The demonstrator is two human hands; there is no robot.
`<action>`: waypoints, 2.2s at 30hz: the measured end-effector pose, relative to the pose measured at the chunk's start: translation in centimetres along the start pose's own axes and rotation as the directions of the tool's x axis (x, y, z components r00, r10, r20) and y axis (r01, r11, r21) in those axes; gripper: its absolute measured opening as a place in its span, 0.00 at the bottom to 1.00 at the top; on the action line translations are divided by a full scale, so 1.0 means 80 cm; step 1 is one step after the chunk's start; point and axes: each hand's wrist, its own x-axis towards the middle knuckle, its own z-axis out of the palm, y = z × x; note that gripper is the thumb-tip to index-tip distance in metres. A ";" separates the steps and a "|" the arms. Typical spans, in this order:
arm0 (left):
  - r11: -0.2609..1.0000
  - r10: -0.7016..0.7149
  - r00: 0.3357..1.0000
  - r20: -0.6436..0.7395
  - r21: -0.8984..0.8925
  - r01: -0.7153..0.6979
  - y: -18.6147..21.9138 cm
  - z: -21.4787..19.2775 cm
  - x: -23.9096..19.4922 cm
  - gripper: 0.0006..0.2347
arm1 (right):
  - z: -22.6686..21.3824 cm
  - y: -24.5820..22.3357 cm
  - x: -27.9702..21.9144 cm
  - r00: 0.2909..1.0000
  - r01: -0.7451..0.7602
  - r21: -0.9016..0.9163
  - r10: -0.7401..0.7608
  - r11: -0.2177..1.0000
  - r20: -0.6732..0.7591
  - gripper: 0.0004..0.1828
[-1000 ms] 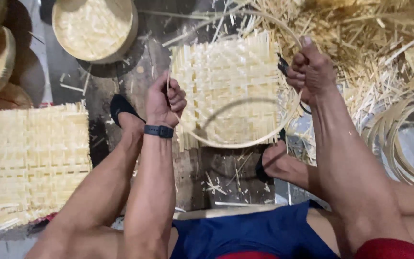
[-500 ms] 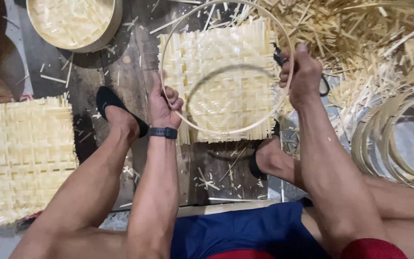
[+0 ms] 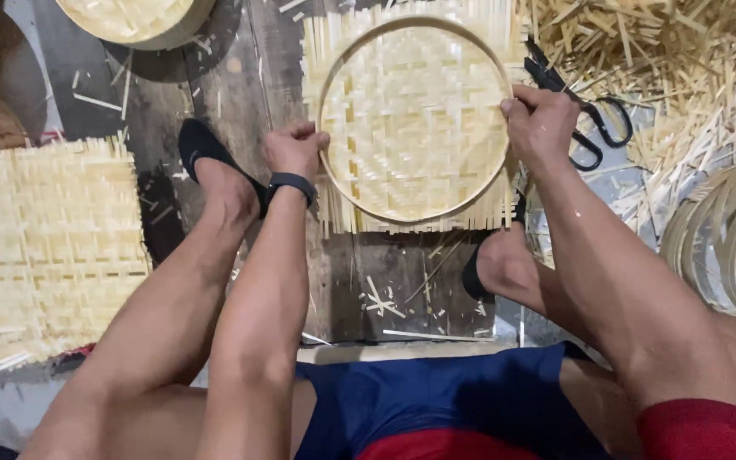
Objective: The person sits on the floor of a bamboo workshop and assembles steamer lids. They place a woven bamboo sheet over a round wooden mold, press a bamboo rim ring around it, trim the excess bamboo with scissors, and set finished lids aside with completed ones.
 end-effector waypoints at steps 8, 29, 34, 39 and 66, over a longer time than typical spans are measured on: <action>0.958 -0.236 0.937 0.257 -0.100 0.269 0.033 -0.018 0.002 0.10 | -0.002 0.001 0.011 0.969 -0.246 0.113 0.241 0.963 0.064 0.10; 0.862 -0.146 0.858 0.493 -0.362 0.355 -0.107 0.023 0.052 0.14 | 0.005 0.048 0.013 0.913 -0.357 0.064 0.334 0.932 0.234 0.13; 0.884 -0.153 0.862 0.483 -0.322 0.338 -0.079 0.017 0.063 0.13 | 0.011 0.060 0.018 0.964 -0.206 0.072 0.190 0.976 0.185 0.12; 0.913 0.036 0.943 0.332 0.372 -0.166 0.100 -0.010 0.048 0.16 | 0.017 -0.104 -0.041 0.989 0.144 -0.239 -0.139 0.960 0.041 0.27; 0.981 0.097 0.756 0.648 0.067 -0.183 0.124 0.160 0.143 0.19 | 0.073 -0.098 0.167 0.683 -0.585 -0.003 0.494 0.811 0.538 0.21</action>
